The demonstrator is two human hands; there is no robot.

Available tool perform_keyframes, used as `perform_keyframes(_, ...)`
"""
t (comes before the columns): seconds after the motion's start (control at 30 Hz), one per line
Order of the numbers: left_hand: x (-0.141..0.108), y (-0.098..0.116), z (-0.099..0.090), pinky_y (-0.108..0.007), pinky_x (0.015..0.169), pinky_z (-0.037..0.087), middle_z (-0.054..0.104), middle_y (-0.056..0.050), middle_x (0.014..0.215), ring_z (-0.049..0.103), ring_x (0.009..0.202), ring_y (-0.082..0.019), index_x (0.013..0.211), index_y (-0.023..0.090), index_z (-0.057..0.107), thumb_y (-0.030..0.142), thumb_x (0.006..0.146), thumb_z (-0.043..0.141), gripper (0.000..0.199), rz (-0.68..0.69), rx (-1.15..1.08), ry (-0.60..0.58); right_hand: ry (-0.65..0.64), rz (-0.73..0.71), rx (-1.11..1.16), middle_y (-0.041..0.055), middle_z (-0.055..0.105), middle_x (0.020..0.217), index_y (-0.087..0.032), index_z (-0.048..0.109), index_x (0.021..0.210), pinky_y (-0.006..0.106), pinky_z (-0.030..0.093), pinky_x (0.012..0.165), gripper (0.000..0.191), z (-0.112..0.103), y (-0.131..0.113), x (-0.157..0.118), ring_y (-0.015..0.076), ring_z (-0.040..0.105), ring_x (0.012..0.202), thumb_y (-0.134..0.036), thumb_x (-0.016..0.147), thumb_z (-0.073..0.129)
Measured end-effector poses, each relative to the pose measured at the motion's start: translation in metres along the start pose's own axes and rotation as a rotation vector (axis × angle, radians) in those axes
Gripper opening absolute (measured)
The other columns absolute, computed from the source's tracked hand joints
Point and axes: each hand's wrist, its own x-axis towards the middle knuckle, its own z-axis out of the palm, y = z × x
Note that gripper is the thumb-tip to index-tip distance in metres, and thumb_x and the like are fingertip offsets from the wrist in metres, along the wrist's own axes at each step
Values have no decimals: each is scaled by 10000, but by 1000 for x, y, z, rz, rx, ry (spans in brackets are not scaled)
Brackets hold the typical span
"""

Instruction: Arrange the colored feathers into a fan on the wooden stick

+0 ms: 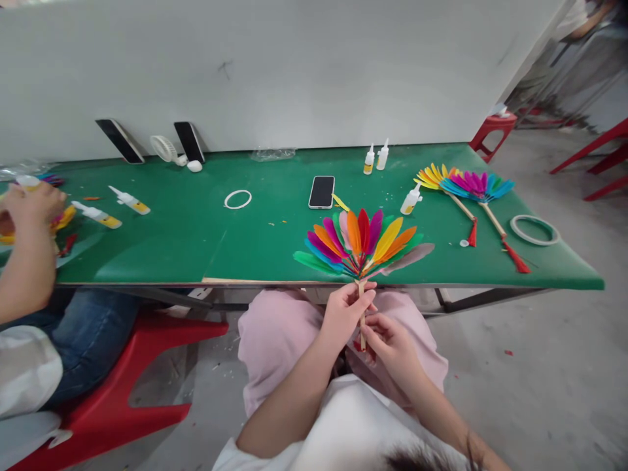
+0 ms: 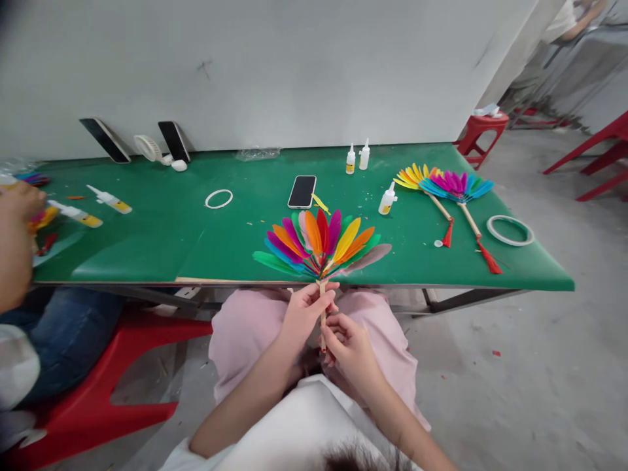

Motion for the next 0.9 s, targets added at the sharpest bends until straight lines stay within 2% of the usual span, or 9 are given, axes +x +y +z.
perform_keyframes(0.1,0,1,1,-211,592,429,611,-6,585,559,577,-99,760,142,620,376,734,587,238,-12,-138,23,-7,7,-16,-39,502,538,-160,488,786,181,371,380,261,4,1,-1,68,455,393,-419,794,522)
perform_keyframes(0.2,-1,1,4,-237,573,432,603,-10,562,557,541,-110,600,142,548,442,764,528,343,-25,-298,39,-35,22,-45,-38,500,530,-159,491,803,188,385,393,263,5,5,-2,79,470,410,-421,795,513)
perform_keyframes(0.33,-1,0,4,-222,534,398,558,1,519,515,487,-87,535,128,537,430,767,529,380,-13,-337,46,-89,-77,-242,21,591,692,-145,564,843,207,453,507,212,-19,-4,4,95,535,546,-346,781,536)
perform_keyframes(0.47,-2,1,2,-194,399,240,478,21,442,381,374,-41,492,120,515,438,754,537,413,-41,-208,36,380,-309,-245,26,578,654,-142,592,757,189,426,437,255,-69,-47,18,89,511,514,-389,781,533)
perform_keyframes(0.53,-3,1,3,-199,382,170,449,32,417,301,347,-25,480,122,491,451,750,536,428,-57,-155,32,526,-420,-238,48,605,723,-147,614,789,194,426,430,260,-87,-78,24,94,518,525,-400,769,555)
perform_keyframes(0.6,-3,1,3,-203,387,152,443,36,417,276,349,-22,484,127,480,468,739,541,430,-58,-123,8,489,-483,-337,62,624,776,-153,640,811,197,436,443,269,-96,-109,28,112,551,584,-407,751,576)
perform_keyframes(0.7,-3,0,3,-213,395,146,402,38,398,275,355,-29,468,131,480,502,732,531,458,-60,-65,-44,268,-468,-632,29,635,761,-189,666,861,200,462,496,285,-94,-143,32,122,578,649,-431,740,576)
perform_keyframes(0.8,-2,-3,1,-221,404,152,368,40,387,278,360,-37,453,133,486,516,738,517,478,-61,-9,-68,121,-442,-879,6,642,766,-208,676,842,200,461,536,252,-87,-156,35,111,578,644,-415,722,601)
perform_keyframes(0.9,-1,-4,-1,-222,415,170,376,35,397,299,377,-43,453,133,494,508,751,508,479,-45,30,-68,103,-446,-1013,-16,636,728,-210,670,796,182,427,511,208,-81,-156,37,86,551,584,-394,730,597)
